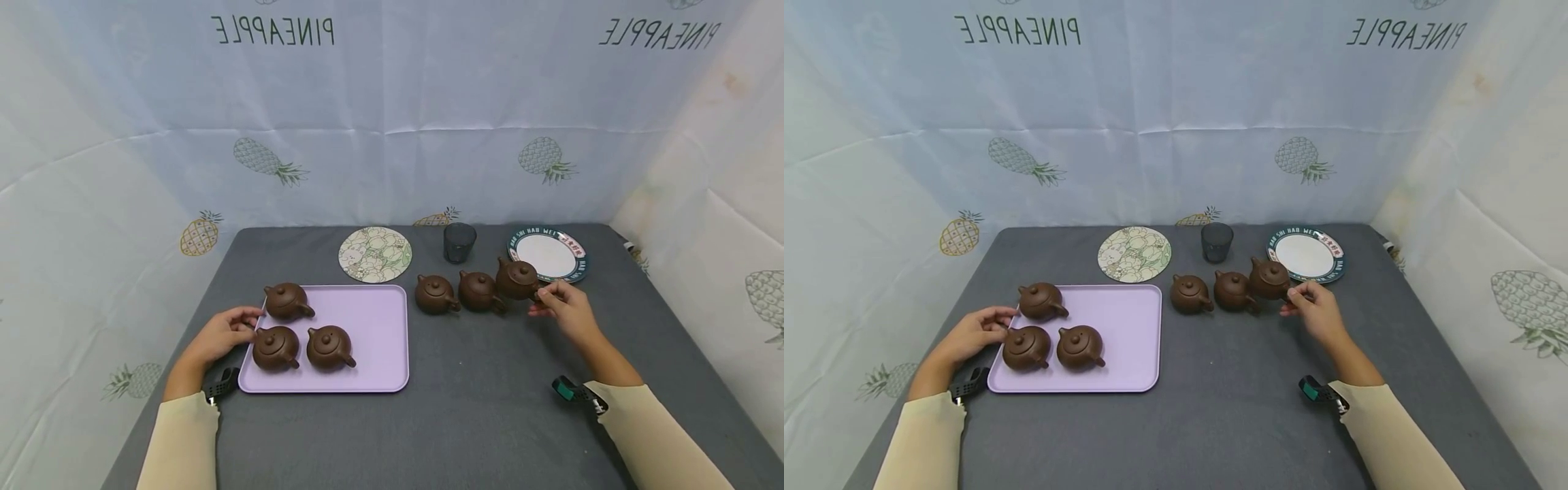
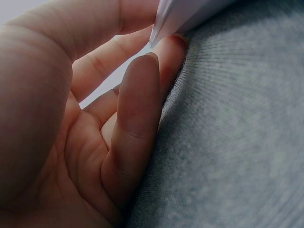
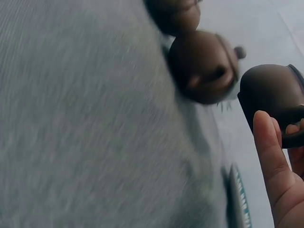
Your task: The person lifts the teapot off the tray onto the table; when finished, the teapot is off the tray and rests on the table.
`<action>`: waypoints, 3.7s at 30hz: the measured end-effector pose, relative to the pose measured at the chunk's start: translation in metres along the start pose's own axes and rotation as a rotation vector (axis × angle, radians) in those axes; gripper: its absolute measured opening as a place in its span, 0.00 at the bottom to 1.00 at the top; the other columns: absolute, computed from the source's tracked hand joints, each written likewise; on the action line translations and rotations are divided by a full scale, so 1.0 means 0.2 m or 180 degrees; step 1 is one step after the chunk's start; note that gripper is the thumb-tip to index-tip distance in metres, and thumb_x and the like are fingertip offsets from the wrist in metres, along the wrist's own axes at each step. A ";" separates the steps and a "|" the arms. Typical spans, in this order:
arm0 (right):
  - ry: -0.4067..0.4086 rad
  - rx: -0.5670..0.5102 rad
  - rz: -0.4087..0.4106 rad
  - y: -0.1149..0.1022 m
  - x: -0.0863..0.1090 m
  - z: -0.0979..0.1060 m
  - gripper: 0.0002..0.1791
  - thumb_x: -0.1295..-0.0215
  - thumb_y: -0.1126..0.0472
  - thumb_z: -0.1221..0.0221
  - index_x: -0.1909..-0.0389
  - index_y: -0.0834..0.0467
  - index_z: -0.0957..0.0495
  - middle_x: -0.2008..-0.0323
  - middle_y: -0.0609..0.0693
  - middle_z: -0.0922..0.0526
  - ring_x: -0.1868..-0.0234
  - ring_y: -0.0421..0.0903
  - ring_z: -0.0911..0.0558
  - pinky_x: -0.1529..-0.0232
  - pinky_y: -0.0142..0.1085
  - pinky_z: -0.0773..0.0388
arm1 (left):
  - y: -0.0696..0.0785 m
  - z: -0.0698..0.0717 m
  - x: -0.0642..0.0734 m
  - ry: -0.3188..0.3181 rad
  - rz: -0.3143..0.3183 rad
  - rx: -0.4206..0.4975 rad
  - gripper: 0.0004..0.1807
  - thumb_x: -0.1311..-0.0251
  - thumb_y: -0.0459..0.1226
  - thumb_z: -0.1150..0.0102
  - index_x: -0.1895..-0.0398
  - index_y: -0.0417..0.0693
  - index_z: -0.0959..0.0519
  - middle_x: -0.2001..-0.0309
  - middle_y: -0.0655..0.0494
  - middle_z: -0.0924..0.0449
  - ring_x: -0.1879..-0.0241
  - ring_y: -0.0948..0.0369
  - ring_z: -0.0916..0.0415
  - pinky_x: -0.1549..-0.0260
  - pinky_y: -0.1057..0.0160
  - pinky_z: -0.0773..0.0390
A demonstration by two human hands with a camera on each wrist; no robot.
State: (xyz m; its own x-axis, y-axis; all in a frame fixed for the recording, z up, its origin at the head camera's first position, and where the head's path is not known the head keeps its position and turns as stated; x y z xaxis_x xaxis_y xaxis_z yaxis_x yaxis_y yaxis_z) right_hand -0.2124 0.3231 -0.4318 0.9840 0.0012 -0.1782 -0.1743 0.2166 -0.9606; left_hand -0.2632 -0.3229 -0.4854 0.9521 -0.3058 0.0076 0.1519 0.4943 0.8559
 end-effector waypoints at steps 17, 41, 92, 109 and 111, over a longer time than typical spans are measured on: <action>-0.0202 -0.0431 -0.0326 0.20 0.03 0.10 0.20 0.26 0.64 0.51 0.57 0.83 0.38 0.64 0.58 0.25 0.68 0.47 0.18 0.66 0.40 0.18 | 0.00 0.00 0.00 0.0014 -0.0009 0.0020 0.25 0.49 0.25 0.37 0.45 0.31 0.26 0.60 0.49 0.22 0.64 0.66 0.23 0.66 0.69 0.25; 0.0033 0.1248 -0.0466 0.05 0.01 0.18 0.24 0.28 0.49 0.47 0.52 0.69 0.28 0.70 0.60 0.20 0.72 0.45 0.17 0.69 0.39 0.19 | 0.03 0.00 0.01 0.0006 0.0032 -0.0013 0.25 0.48 0.25 0.37 0.44 0.30 0.26 0.60 0.45 0.24 0.67 0.65 0.25 0.68 0.69 0.26; -0.1588 0.0196 -0.0044 -0.17 0.14 -1.53 0.09 0.40 0.56 0.33 0.72 0.56 0.22 0.83 0.46 0.21 0.83 0.41 0.21 0.81 0.33 0.26 | -0.02 0.00 0.00 0.0000 -0.0012 -0.0008 0.24 0.48 0.24 0.38 0.45 0.32 0.26 0.60 0.44 0.25 0.68 0.64 0.25 0.68 0.68 0.26; -0.1421 -0.0535 -0.0664 -0.11 0.16 -1.56 0.08 0.40 0.64 0.35 0.72 0.64 0.23 0.78 0.52 0.19 0.76 0.44 0.17 0.71 0.37 0.20 | 0.02 -0.01 0.00 -0.0052 -0.0016 0.0131 0.26 0.48 0.22 0.39 0.43 0.27 0.28 0.59 0.44 0.24 0.67 0.66 0.24 0.67 0.69 0.26; -0.1447 -0.0497 -0.0648 -0.10 0.16 -1.57 0.08 0.40 0.64 0.35 0.73 0.64 0.22 0.78 0.51 0.19 0.76 0.44 0.17 0.71 0.37 0.20 | 0.02 -0.01 0.00 -0.0070 -0.0008 0.0127 0.25 0.49 0.21 0.40 0.43 0.25 0.29 0.59 0.42 0.25 0.67 0.65 0.24 0.67 0.69 0.26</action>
State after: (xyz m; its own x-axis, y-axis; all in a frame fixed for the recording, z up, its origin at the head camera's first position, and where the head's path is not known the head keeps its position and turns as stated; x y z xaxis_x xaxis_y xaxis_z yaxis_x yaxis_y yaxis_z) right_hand -0.1896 0.0124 -0.4843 0.9094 0.4054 0.0929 0.0530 0.1085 -0.9927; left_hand -0.2620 -0.3193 -0.4824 0.9456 -0.3249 0.0164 0.1431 0.4608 0.8759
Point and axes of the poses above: each hand's wrist, its own x-axis away from the middle knuckle, its own z-axis out of the back of the hand, y = z × x, the point moved 4 cm from there along -x, towards the middle knuckle
